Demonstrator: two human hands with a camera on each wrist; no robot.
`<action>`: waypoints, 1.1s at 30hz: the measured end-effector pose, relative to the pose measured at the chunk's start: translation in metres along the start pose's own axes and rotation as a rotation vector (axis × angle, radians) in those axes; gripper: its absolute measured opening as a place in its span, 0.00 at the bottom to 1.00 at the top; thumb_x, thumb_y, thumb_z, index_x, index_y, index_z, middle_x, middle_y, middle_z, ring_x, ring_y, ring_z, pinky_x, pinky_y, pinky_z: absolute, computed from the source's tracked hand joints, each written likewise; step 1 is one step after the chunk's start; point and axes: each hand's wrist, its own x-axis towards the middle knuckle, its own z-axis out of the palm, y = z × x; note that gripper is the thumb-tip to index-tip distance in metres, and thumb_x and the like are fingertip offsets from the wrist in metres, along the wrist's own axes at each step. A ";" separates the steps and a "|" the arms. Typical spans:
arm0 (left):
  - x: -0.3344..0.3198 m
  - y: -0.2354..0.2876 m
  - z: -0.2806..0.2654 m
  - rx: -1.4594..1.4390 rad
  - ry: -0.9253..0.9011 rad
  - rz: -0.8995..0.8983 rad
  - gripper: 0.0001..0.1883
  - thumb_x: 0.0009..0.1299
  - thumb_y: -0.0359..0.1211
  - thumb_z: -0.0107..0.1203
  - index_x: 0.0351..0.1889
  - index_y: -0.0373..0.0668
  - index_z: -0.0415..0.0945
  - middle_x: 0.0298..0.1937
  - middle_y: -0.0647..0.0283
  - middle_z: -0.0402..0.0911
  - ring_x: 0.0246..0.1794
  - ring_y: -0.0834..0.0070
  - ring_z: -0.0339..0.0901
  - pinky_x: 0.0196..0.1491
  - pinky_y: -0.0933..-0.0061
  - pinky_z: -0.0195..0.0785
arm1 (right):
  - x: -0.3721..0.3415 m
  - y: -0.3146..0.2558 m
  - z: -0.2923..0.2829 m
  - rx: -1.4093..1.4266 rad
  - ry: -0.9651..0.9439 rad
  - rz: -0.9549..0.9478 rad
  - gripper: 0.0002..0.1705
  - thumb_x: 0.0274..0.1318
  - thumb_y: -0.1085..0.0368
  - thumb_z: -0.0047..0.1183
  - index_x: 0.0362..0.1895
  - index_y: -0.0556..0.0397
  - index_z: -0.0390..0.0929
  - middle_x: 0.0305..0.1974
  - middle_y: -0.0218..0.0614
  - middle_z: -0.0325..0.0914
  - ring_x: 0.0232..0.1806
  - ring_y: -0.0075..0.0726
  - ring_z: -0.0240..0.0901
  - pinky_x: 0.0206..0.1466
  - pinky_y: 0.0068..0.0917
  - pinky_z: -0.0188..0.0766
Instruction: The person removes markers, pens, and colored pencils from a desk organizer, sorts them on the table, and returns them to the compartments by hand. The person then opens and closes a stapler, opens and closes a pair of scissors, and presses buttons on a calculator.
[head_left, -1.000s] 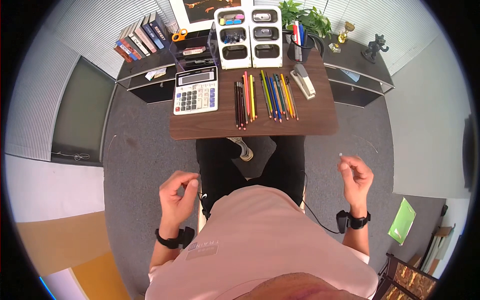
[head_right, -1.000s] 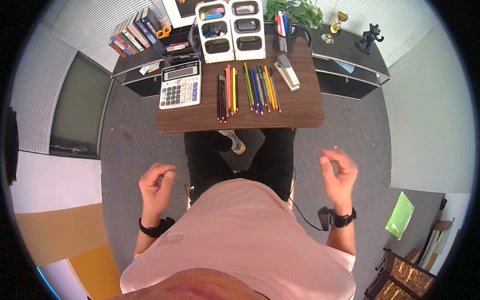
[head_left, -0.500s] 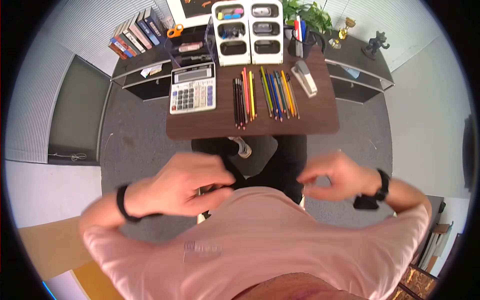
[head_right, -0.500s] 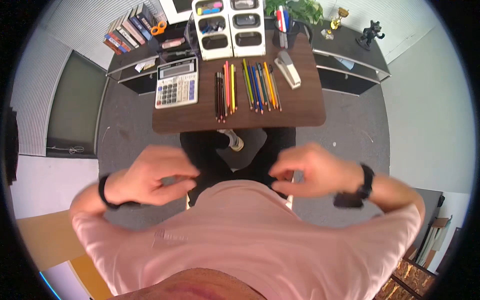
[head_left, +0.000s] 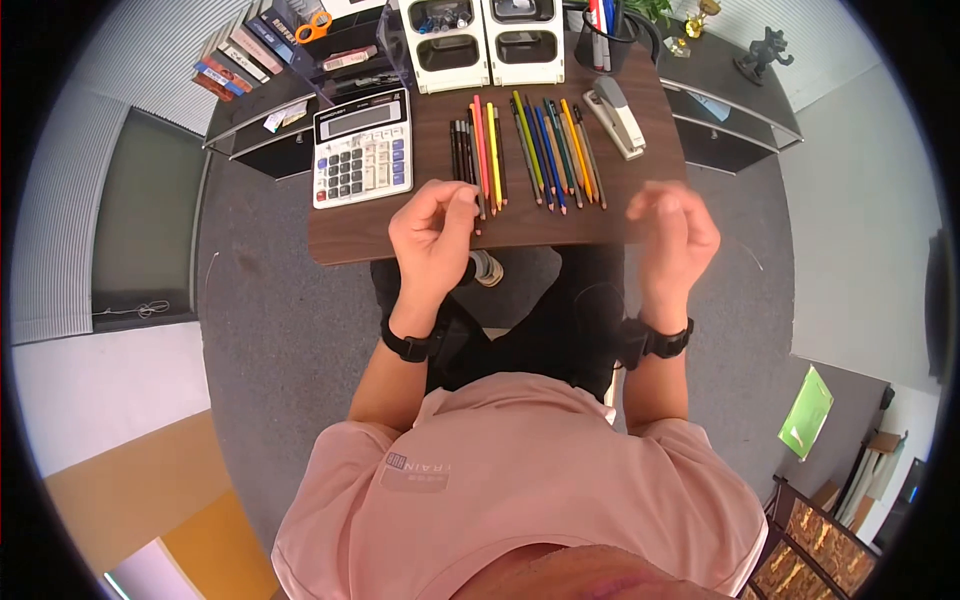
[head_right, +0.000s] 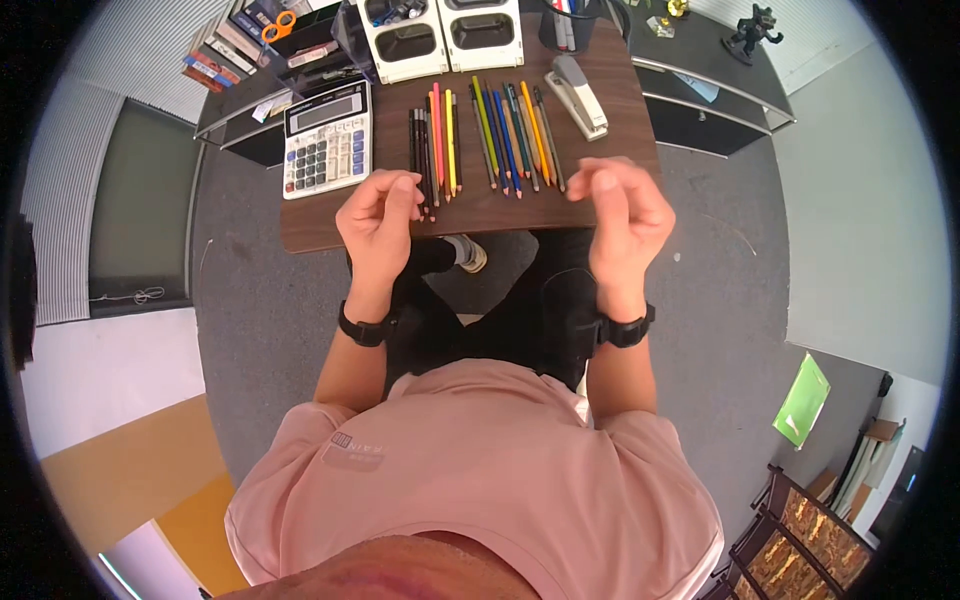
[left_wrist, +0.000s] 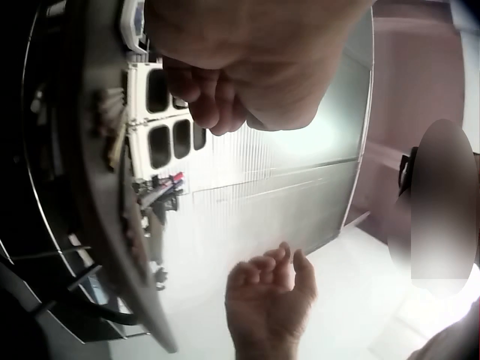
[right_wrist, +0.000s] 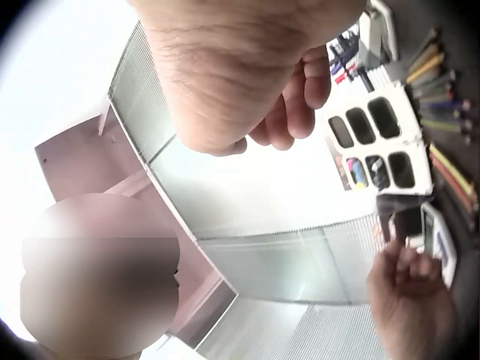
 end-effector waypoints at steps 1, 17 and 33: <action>0.000 -0.010 -0.005 0.036 0.011 0.014 0.07 0.88 0.28 0.65 0.51 0.32 0.90 0.39 0.66 0.88 0.35 0.85 0.80 0.39 0.79 0.77 | 0.000 0.011 -0.006 -0.065 0.098 0.058 0.12 0.82 0.66 0.64 0.52 0.64 0.92 0.40 0.42 0.93 0.40 0.31 0.87 0.49 0.30 0.83; 0.010 -0.031 -0.017 0.253 0.025 0.081 0.08 0.88 0.28 0.65 0.51 0.30 0.90 0.33 0.69 0.90 0.31 0.88 0.82 0.35 0.78 0.78 | -0.001 0.086 -0.035 -0.333 0.209 0.192 0.10 0.80 0.64 0.71 0.48 0.59 0.95 0.33 0.23 0.87 0.34 0.11 0.75 0.39 0.16 0.70; 0.011 -0.043 -0.029 0.307 0.076 0.162 0.09 0.89 0.30 0.64 0.52 0.32 0.89 0.33 0.66 0.90 0.32 0.87 0.82 0.36 0.78 0.77 | 0.001 0.084 -0.029 -0.462 0.124 0.228 0.11 0.80 0.63 0.72 0.49 0.60 0.95 0.34 0.21 0.86 0.37 0.12 0.75 0.43 0.17 0.71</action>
